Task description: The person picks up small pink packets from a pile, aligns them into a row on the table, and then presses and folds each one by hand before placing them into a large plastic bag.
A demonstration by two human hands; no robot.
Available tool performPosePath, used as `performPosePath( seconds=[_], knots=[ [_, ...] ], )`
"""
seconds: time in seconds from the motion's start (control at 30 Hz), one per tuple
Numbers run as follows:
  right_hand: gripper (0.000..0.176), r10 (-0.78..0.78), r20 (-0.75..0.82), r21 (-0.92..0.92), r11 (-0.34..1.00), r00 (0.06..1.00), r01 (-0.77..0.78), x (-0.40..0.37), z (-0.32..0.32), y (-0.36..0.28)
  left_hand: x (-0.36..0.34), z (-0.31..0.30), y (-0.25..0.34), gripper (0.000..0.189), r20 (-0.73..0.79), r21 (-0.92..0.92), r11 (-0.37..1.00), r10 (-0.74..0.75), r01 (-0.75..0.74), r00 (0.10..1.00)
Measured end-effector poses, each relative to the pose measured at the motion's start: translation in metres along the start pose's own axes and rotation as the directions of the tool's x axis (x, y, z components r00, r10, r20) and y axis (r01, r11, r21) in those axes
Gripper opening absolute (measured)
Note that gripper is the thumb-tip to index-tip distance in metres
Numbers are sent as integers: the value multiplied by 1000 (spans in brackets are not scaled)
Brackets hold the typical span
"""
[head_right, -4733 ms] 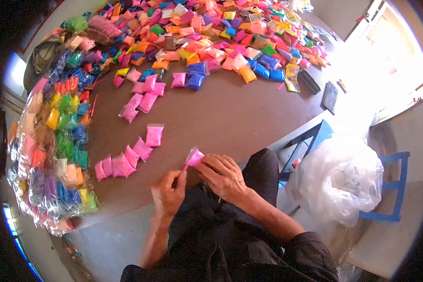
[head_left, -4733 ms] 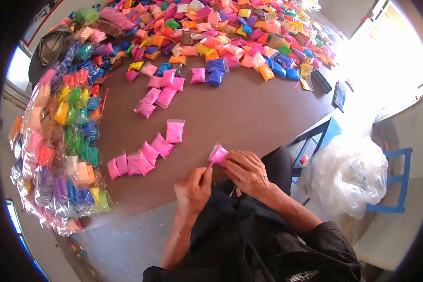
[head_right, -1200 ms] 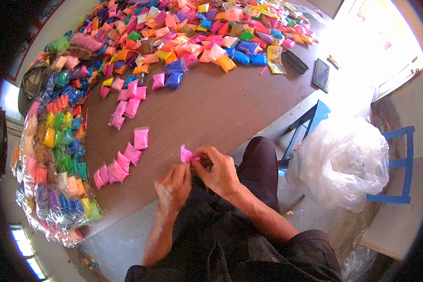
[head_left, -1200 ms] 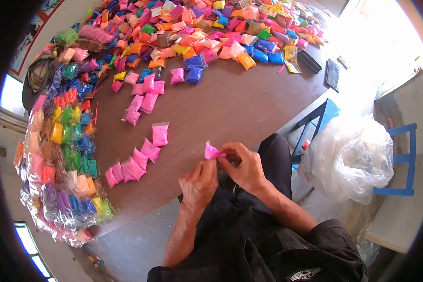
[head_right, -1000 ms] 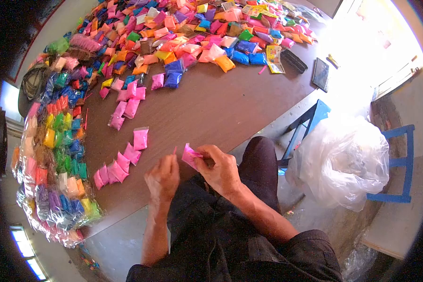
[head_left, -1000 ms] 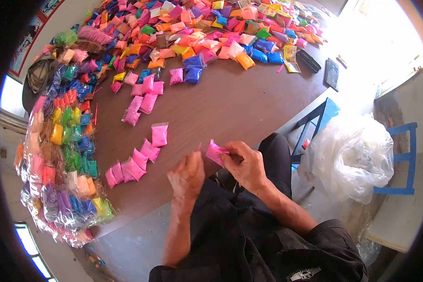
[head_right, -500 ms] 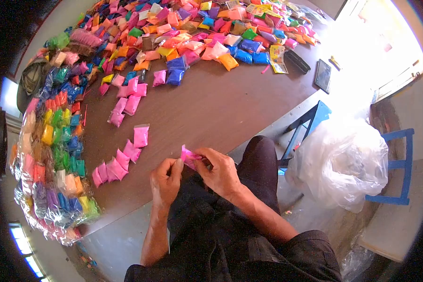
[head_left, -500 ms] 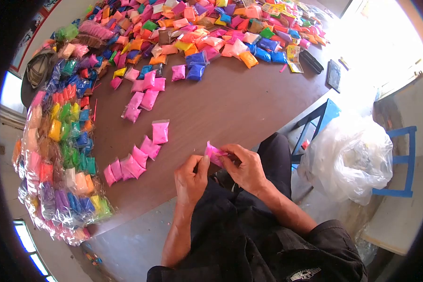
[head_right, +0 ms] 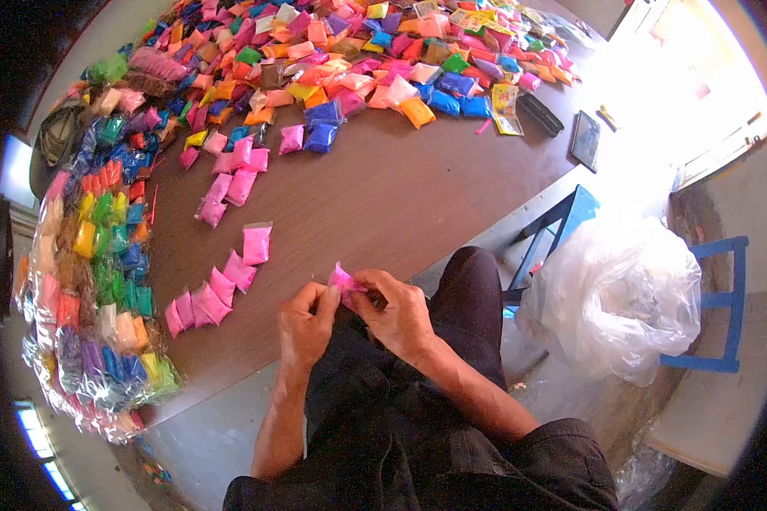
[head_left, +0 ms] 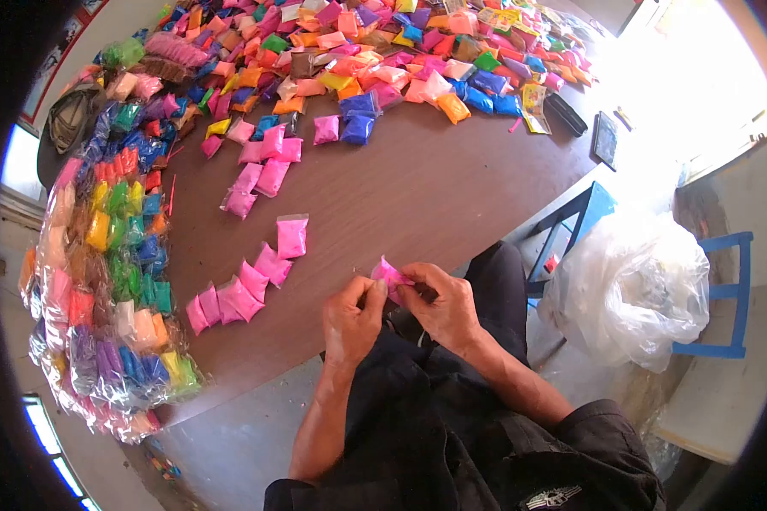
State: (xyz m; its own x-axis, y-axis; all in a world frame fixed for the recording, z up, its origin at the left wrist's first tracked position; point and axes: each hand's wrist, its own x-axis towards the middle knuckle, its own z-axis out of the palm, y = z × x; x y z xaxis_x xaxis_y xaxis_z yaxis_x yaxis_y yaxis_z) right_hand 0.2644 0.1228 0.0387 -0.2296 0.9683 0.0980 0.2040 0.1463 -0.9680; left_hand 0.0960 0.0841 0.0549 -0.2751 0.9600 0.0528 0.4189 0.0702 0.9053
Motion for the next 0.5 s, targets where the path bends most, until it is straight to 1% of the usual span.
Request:
performPosePath(
  seconds=[0.1,0.2,0.3,0.4,0.5],
  knots=[
    [23,10,6,-25,1000,1000,-10,0,-1,0,-4,0,-1,24,18,-10,999,31,-30,999],
    [23,8,16,-43,999,1000,-7,1,0,-1,0,-4,-5,25,17,-81,994,-67,68,998],
    [24,35,18,-29,999,999,-34,0,-2,-2,4,-2,-10,26,18,-49,997,-55,56,998],
    [24,27,15,-19,999,1000,-26,1,-1,-1,-6,7,-4,25,50,-85,996,8,-4,999],
    [24,30,35,-25,999,999,-29,2,-3,-1,-3,3,1,25,-5,7,1000,-9,9,1000]
  ],
)
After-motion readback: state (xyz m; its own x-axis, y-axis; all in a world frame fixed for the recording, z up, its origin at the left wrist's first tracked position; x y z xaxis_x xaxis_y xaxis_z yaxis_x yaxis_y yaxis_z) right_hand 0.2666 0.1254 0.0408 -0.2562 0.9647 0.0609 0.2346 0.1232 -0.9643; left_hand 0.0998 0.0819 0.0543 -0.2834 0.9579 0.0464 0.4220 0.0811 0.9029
